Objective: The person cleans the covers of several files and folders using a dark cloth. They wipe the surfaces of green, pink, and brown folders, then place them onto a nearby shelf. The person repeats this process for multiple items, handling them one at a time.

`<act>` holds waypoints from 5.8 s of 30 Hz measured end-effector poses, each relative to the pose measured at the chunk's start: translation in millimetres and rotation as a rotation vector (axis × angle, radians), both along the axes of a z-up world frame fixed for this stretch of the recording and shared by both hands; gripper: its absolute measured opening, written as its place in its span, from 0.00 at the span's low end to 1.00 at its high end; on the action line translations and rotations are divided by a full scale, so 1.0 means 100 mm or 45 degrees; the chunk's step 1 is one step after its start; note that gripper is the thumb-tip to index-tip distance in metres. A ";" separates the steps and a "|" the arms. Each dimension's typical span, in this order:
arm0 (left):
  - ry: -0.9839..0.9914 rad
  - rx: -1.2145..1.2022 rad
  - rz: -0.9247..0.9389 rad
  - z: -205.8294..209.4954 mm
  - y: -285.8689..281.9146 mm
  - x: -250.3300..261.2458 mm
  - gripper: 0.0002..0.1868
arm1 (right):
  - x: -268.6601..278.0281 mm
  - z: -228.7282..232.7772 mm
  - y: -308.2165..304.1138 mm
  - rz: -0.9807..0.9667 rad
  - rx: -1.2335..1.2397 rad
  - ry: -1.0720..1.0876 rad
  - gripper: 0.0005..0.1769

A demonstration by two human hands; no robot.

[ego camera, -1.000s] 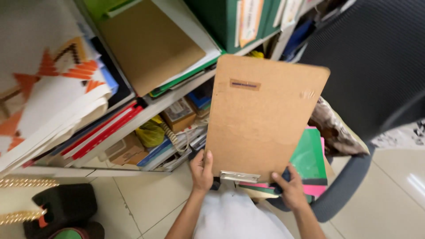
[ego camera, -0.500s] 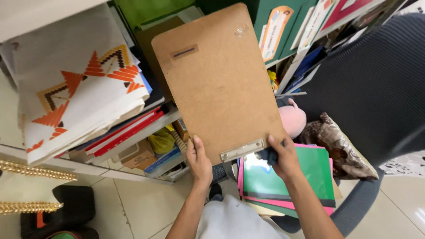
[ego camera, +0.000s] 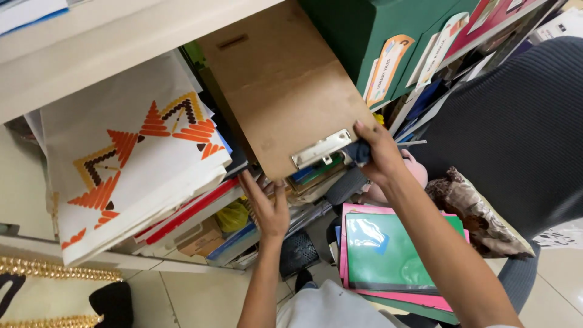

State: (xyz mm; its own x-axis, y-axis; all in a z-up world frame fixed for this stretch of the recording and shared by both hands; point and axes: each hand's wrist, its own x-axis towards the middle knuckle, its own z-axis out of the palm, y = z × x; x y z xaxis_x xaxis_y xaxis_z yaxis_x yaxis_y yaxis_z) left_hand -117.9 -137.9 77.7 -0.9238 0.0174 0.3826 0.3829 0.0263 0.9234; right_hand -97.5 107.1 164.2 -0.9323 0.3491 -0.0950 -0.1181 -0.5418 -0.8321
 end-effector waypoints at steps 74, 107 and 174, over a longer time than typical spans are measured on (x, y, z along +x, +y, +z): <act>-0.081 0.190 -0.110 0.01 0.20 -0.30 0.46 | -0.30 -0.27 0.10 0.083 0.506 -0.220 0.42; 0.144 0.379 -0.141 0.10 0.30 -0.16 0.44 | -0.12 -0.17 0.11 0.141 0.501 -0.162 0.34; -1.783 -0.417 -0.894 -3.00 1.36 1.44 0.27 | 5.27 -3.06 -0.95 -0.922 0.825 -1.894 0.34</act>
